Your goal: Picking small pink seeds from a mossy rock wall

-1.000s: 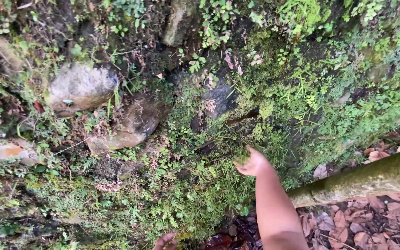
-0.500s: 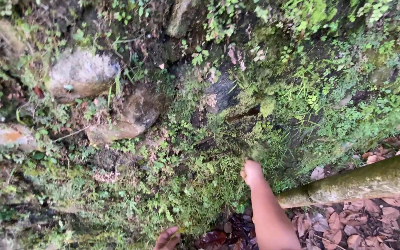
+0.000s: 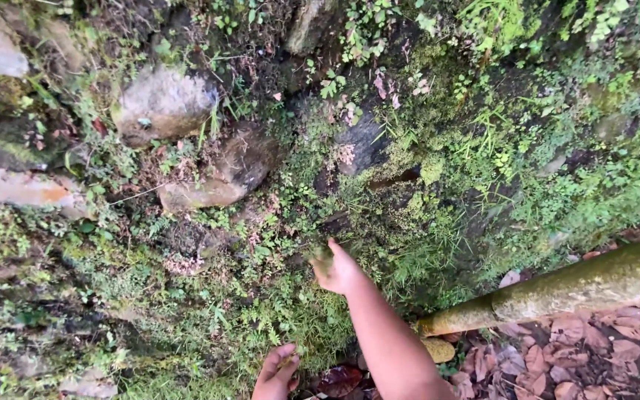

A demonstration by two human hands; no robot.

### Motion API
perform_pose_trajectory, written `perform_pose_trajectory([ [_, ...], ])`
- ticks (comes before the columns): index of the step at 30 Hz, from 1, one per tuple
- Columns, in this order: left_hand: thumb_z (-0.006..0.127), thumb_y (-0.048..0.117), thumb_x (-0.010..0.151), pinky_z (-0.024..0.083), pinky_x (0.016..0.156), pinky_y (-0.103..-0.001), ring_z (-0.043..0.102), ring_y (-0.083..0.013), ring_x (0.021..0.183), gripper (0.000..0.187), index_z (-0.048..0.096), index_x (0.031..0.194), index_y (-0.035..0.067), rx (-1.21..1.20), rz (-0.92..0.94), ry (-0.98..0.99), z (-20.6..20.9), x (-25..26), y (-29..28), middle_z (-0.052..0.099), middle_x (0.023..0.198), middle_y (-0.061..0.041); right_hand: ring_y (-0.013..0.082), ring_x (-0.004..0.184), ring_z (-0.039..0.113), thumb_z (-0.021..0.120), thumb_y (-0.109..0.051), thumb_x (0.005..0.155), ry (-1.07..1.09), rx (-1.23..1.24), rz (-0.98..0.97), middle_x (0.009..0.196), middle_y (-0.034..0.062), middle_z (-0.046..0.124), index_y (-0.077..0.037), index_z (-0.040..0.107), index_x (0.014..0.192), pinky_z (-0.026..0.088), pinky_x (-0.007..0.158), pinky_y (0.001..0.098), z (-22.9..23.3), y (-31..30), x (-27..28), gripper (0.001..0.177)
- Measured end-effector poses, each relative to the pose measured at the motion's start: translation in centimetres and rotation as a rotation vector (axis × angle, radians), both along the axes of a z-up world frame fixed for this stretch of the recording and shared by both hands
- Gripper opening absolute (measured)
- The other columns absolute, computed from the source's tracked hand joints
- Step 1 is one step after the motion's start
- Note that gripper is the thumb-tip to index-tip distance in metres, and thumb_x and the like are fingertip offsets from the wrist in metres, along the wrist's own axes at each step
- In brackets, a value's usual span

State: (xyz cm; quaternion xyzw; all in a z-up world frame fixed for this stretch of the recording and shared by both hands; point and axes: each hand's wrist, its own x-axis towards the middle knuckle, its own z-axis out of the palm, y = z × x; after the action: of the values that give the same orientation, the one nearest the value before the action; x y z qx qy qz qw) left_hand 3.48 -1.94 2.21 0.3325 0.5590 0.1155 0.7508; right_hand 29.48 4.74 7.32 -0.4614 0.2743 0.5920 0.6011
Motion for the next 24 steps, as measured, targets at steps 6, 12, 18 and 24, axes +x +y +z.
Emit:
perform_pose_trajectory([
  [6,0.070,0.005,0.093,0.036,0.048,-0.027,0.042,-0.0177,0.050,0.034,0.074,0.126,0.011,0.001,0.099,0.028,-3.6,-2.1,-0.6,0.070,0.120,-0.006,0.0110,0.063,0.053,0.043,-0.041,0.110,0.037,0.060,0.021,0.083,0.0017,0.058,-0.011,0.054,0.096,0.051,0.057,0.0213,-3.4,2.8,-0.6,0.035],
  [12,0.070,0.016,0.090,0.045,0.079,-0.034,0.061,-0.0189,0.103,0.034,0.072,0.124,0.021,-0.021,-0.065,0.102,-2.9,-4.4,1.0,0.068,0.140,0.001,0.0086,0.055,0.032,0.030,-0.014,0.111,-0.231,-0.071,-0.083,0.075,-0.0006,0.040,-0.006,0.058,0.103,0.034,0.051,0.0235,-4.9,0.3,-1.8,0.030],
  [18,0.065,0.023,0.094,0.047,0.101,-0.038,0.059,-0.0193,0.123,0.035,0.069,0.129,0.019,-0.073,-0.164,0.075,0.5,-7.5,2.8,0.065,0.135,-0.004,0.0094,0.051,0.031,0.035,-0.018,0.112,-0.267,-0.224,-0.092,0.072,0.0002,0.039,-0.002,0.059,0.119,0.032,0.043,0.0240,-6.7,-3.1,-4.8,0.030],
  [24,0.062,0.018,0.096,0.047,0.108,-0.043,0.066,-0.0239,0.127,0.037,0.065,0.132,0.019,-0.051,-0.171,-0.032,3.0,-10.8,4.9,0.070,0.137,-0.006,0.0094,0.053,0.042,0.055,-0.031,0.106,-0.755,-0.361,0.462,0.072,-0.0016,0.055,-0.011,0.072,0.108,0.039,0.053,0.0251,-3.7,-6.1,-11.5,0.027],
])
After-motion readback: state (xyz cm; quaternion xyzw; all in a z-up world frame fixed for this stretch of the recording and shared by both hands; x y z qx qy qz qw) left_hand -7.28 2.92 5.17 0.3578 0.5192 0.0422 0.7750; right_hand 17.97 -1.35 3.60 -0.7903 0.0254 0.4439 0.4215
